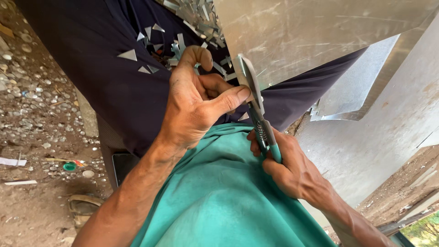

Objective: The person sits on the floor and uses tin snips to cut a rectangular metal sheet. They repeatedly trim the edges of the sheet, creating small metal scraps that fall onto their lap and the floor. The person occasionally repositions the sheet to continue cutting along different edges.

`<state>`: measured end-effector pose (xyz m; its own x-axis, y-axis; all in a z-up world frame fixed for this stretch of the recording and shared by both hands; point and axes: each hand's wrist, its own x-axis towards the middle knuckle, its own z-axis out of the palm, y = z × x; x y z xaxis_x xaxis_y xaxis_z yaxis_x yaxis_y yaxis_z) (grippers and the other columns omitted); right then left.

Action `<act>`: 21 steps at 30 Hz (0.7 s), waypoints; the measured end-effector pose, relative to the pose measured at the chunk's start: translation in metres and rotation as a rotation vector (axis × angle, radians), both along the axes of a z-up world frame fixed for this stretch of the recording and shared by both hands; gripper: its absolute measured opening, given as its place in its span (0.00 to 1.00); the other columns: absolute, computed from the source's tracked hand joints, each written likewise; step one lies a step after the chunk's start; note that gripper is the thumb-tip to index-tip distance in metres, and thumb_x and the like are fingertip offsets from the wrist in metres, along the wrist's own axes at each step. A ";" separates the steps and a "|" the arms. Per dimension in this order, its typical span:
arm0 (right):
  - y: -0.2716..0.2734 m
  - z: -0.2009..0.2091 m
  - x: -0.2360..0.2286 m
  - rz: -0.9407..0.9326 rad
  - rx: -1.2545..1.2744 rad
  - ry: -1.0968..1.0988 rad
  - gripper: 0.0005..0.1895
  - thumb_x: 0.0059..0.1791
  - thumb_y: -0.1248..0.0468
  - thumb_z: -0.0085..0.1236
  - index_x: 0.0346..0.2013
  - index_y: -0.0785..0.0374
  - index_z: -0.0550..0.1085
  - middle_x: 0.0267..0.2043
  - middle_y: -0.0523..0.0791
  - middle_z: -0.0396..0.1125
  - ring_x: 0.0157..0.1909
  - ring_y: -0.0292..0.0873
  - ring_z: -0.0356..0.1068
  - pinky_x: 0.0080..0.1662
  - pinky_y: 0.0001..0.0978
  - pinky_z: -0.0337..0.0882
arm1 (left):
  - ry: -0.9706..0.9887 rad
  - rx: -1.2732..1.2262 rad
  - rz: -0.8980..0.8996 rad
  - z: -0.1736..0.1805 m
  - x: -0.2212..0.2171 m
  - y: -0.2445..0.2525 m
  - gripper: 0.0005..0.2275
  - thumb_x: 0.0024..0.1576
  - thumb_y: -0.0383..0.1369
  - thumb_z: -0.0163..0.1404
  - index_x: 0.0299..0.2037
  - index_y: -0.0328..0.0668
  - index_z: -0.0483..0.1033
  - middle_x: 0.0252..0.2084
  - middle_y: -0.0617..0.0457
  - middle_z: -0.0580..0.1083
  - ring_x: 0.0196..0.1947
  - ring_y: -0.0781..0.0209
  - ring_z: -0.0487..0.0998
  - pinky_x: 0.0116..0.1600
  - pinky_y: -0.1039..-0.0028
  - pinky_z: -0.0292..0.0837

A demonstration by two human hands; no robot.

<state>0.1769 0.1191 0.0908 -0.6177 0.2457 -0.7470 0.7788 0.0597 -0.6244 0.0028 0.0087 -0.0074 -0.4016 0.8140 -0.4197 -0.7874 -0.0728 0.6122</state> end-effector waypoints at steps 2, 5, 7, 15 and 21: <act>-0.001 -0.002 -0.001 -0.026 0.026 -0.152 0.18 0.33 0.70 0.44 0.36 0.65 0.70 0.25 0.44 0.65 0.27 0.41 0.64 0.32 0.36 0.66 | -0.019 -0.011 0.009 0.001 0.000 0.001 0.23 0.55 0.19 0.60 0.50 0.35 0.54 0.32 0.42 0.79 0.32 0.64 0.83 0.39 0.79 0.79; -0.006 -0.010 0.003 -0.022 0.119 -0.226 0.08 0.40 0.69 0.46 0.31 0.65 0.72 0.19 0.45 0.62 0.23 0.42 0.62 0.29 0.38 0.63 | -0.023 -0.001 -0.001 0.003 0.001 -0.002 0.23 0.56 0.19 0.59 0.51 0.36 0.55 0.32 0.43 0.80 0.32 0.64 0.82 0.39 0.80 0.78; -0.008 -0.018 0.011 -0.026 0.178 -0.200 0.05 0.43 0.68 0.47 0.29 0.64 0.72 0.17 0.44 0.61 0.21 0.41 0.60 0.27 0.39 0.62 | 0.055 -0.015 -0.109 0.007 -0.002 -0.009 0.22 0.55 0.21 0.59 0.51 0.36 0.57 0.31 0.44 0.78 0.30 0.64 0.79 0.37 0.80 0.75; -0.021 -0.046 0.083 0.093 0.223 -0.222 0.05 0.43 0.65 0.52 0.30 0.60 0.74 0.16 0.45 0.64 0.20 0.43 0.63 0.29 0.39 0.65 | 0.579 0.281 -0.303 0.015 -0.067 0.030 0.19 0.57 0.30 0.62 0.53 0.29 0.68 0.41 0.47 0.73 0.39 0.63 0.75 0.42 0.76 0.74; -0.033 -0.065 0.113 -0.358 0.204 -0.152 0.09 0.39 0.68 0.48 0.29 0.65 0.76 0.24 0.47 0.70 0.29 0.44 0.71 0.36 0.38 0.71 | 0.357 0.255 -0.136 -0.002 -0.054 0.069 0.17 0.60 0.29 0.60 0.53 0.26 0.71 0.43 0.50 0.74 0.42 0.64 0.77 0.48 0.76 0.79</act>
